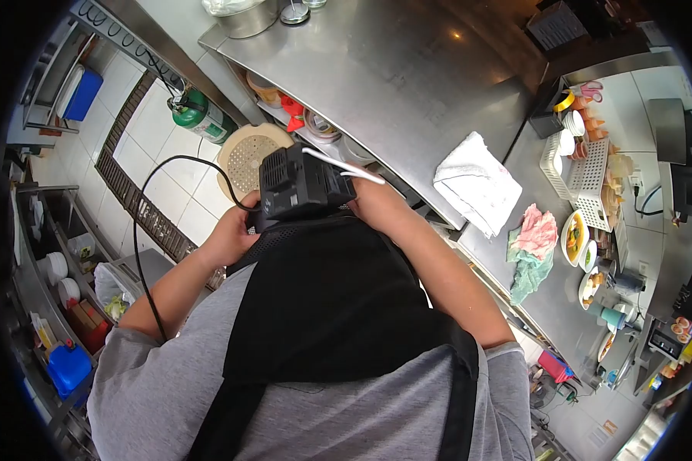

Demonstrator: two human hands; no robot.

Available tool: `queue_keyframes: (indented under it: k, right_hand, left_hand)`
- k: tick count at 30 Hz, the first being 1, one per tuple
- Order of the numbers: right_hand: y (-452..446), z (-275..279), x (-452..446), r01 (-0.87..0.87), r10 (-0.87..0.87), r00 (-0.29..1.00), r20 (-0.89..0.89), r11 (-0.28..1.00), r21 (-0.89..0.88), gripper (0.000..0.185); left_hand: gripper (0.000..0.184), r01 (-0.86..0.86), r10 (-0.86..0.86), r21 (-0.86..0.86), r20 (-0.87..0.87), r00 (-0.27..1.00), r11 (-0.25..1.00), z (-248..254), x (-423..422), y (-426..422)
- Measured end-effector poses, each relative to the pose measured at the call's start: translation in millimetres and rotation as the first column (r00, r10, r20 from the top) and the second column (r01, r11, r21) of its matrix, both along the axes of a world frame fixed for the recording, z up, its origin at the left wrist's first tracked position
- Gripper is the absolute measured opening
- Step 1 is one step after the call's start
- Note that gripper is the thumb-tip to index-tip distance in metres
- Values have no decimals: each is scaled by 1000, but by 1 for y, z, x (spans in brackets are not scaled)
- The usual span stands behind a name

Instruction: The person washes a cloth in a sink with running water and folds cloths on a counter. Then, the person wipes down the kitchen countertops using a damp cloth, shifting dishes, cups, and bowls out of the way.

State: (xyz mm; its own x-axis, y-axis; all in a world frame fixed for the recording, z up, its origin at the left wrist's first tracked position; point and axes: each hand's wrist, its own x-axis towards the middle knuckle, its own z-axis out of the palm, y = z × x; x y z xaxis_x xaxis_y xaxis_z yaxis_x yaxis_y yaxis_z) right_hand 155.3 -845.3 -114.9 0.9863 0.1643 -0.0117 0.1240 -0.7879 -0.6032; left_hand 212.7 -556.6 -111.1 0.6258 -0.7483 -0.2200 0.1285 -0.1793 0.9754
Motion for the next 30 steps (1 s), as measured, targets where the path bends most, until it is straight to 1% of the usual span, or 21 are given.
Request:
queue_keyframes:
  k: [1,3,4,6,7,8,9,11,12,13,14,15,17,18,20,21,23,25,26,28,30]
  right_hand:
    - [-1,4,2,1,-1,1000,3,1000,0,47]
    - [-4,8,7,-60,105,976,-192,972,227,34]
    - [-6,10,8,-59,103,976,-191,973,224,34]
    - [-7,11,9,-99,169,967,-192,939,331,24]
    - [-6,11,10,-116,202,961,-190,915,385,21]
    - [1,14,9,-135,180,980,-80,908,397,15]
    - [2,12,10,-136,182,980,-79,908,397,15]
    - [6,10,11,-121,152,987,-51,915,385,7]
    - [8,12,13,-122,154,987,-52,915,385,7]
    - [9,15,16,89,71,945,-319,883,461,18]
    - [10,18,17,309,16,823,-568,826,471,29]
    - [9,16,16,309,15,822,-569,828,468,29]
    - [9,11,12,23,107,952,-285,908,419,35]
    - [9,10,12,23,108,952,-285,907,419,35]
    - [8,10,13,-125,173,975,-140,946,300,20]
    - [7,10,13,-124,172,975,-140,945,302,20]
    - [5,13,14,-230,232,973,6,957,178,24]
    - [4,18,15,-219,227,974,-22,959,182,29]
    - [5,20,15,-210,222,974,-49,960,187,36]
    - [6,16,13,-187,207,975,-87,963,195,36]
    - [6,19,14,-159,186,975,-123,967,200,36]
  left_hand:
    - [64,1,-1,0,3,1000,1000,3,0,1]
    - [63,-13,5,65,125,992,998,13,0,4]
    - [63,-13,5,62,127,992,998,16,-1,8]
    - [62,0,-41,157,259,965,988,23,-1,18]
    - [62,-1,-41,157,259,965,988,26,0,22]
    - [61,11,-52,178,229,972,984,31,1,25]
    - [61,22,-62,197,200,978,980,35,2,26]
    - [60,28,-77,197,246,966,980,42,4,26]
    - [60,41,-105,247,250,962,968,45,5,24]
    - [60,55,-134,296,252,958,954,49,6,24]
    - [60,55,-133,294,251,959,954,52,8,24]
    - [59,78,-157,319,231,960,944,56,11,25]
    - [59,98,-178,343,210,961,934,56,10,28]
    - [59,86,-180,366,231,956,927,54,9,30]
    - [59,73,-184,390,254,949,918,53,6,30]
    - [60,42,-181,420,297,938,907,53,3,28]
    - [61,11,-179,445,339,924,896,46,-2,27]
    - [65,-40,-167,402,467,868,915,36,-5,28]
    - [65,-39,-167,403,465,869,914,37,-6,27]
    - [62,-30,-149,438,369,917,899,40,-4,25]
    - [62,-47,-136,417,397,908,908,34,-7,27]
